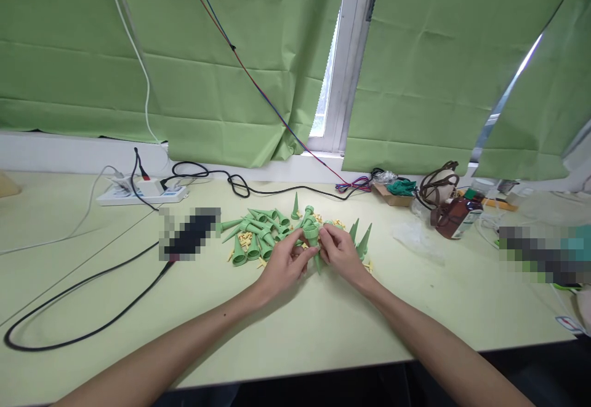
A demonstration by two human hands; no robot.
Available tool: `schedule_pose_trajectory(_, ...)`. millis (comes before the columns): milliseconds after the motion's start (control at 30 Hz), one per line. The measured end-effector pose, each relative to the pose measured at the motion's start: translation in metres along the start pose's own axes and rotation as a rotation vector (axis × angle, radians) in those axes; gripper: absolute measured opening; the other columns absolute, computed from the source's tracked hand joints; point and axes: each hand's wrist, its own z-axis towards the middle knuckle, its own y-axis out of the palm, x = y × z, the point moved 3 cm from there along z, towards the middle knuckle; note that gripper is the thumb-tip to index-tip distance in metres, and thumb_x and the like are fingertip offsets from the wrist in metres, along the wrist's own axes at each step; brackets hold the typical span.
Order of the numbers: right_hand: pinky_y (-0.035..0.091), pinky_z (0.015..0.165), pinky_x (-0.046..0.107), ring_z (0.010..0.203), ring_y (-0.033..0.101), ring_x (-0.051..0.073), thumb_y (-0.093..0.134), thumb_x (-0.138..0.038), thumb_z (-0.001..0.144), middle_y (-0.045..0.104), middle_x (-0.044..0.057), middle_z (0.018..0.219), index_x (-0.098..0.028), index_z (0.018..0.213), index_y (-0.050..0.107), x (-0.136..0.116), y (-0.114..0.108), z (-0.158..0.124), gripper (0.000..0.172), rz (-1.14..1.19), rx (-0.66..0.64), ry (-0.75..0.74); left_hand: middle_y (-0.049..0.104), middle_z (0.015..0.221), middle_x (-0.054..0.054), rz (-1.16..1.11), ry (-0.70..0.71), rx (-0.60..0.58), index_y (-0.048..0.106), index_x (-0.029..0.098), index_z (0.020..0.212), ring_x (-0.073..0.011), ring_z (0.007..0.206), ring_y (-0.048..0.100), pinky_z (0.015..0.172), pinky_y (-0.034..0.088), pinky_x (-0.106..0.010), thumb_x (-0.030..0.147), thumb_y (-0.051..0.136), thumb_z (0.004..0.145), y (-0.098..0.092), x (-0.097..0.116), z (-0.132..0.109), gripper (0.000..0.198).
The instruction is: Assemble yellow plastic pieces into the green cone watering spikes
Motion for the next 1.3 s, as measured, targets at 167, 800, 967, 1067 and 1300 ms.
schedule_pose_trajectory(167,0.029,0.047,0.025,0.050,0.033,0.012,0.044,-0.052,0.097,0.033,-0.005,0.057,-0.022,0.066,0.036,0.001,0.001,0.000,0.044,-0.014,0.000,0.024,0.051,0.055,0.006,0.102,0.074,0.029,0.051,0.020,0.094,-0.0113,0.047,0.048,0.048,0.036,-0.023,0.038,0.057,0.091,-0.002,-0.003,0.000,0.020)
schedule_pose_trajectory(800,0.019,0.039,0.024,0.041,0.024,0.008,0.056,-0.055,0.087,0.026,-0.008,0.050,-0.022,0.059,0.040,-0.001,0.005,0.002,0.046,0.230,-0.154,0.258,0.061,0.106,-0.009,0.633,0.659,0.033,0.044,0.026,0.141,-0.0130,0.080,0.060,0.065,0.049,-0.022,0.008,0.039,0.097,-0.010,-0.013,-0.004,0.048)
schedule_pose_trajectory(967,0.015,0.039,0.024,0.041,0.021,0.008,0.058,-0.055,0.084,0.023,-0.008,0.050,-0.022,0.061,0.042,-0.002,0.004,0.001,0.043,0.259,-0.152,0.308,0.060,0.111,-0.011,0.684,0.673,0.034,0.040,0.027,0.144,-0.0124,0.076,0.061,0.062,0.049,-0.022,0.006,0.038,0.096,-0.011,-0.016,-0.003,0.053)
schedule_pose_trajectory(1067,0.013,0.039,0.023,0.042,0.020,0.008,0.059,-0.056,0.083,0.022,-0.008,0.050,-0.022,0.060,0.040,-0.001,0.004,0.002,0.045,0.257,-0.131,0.317,0.060,0.111,-0.010,0.662,0.648,0.055,0.044,0.028,0.141,-0.0116,0.073,0.060,0.062,0.049,-0.023,0.008,0.038,0.097,-0.010,-0.012,-0.002,0.049)
schedule_pose_trajectory(1300,0.018,0.038,0.024,0.042,0.020,0.008,0.060,-0.063,0.082,0.023,-0.009,0.050,-0.023,0.061,0.039,0.004,0.005,0.004,0.050,0.256,-0.069,0.254,0.057,0.114,-0.008,0.566,0.502,0.114,0.054,0.026,0.128,-0.0098,0.069,0.057,0.064,0.049,-0.024,0.005,0.040,0.094,-0.008,-0.005,0.000,0.042)
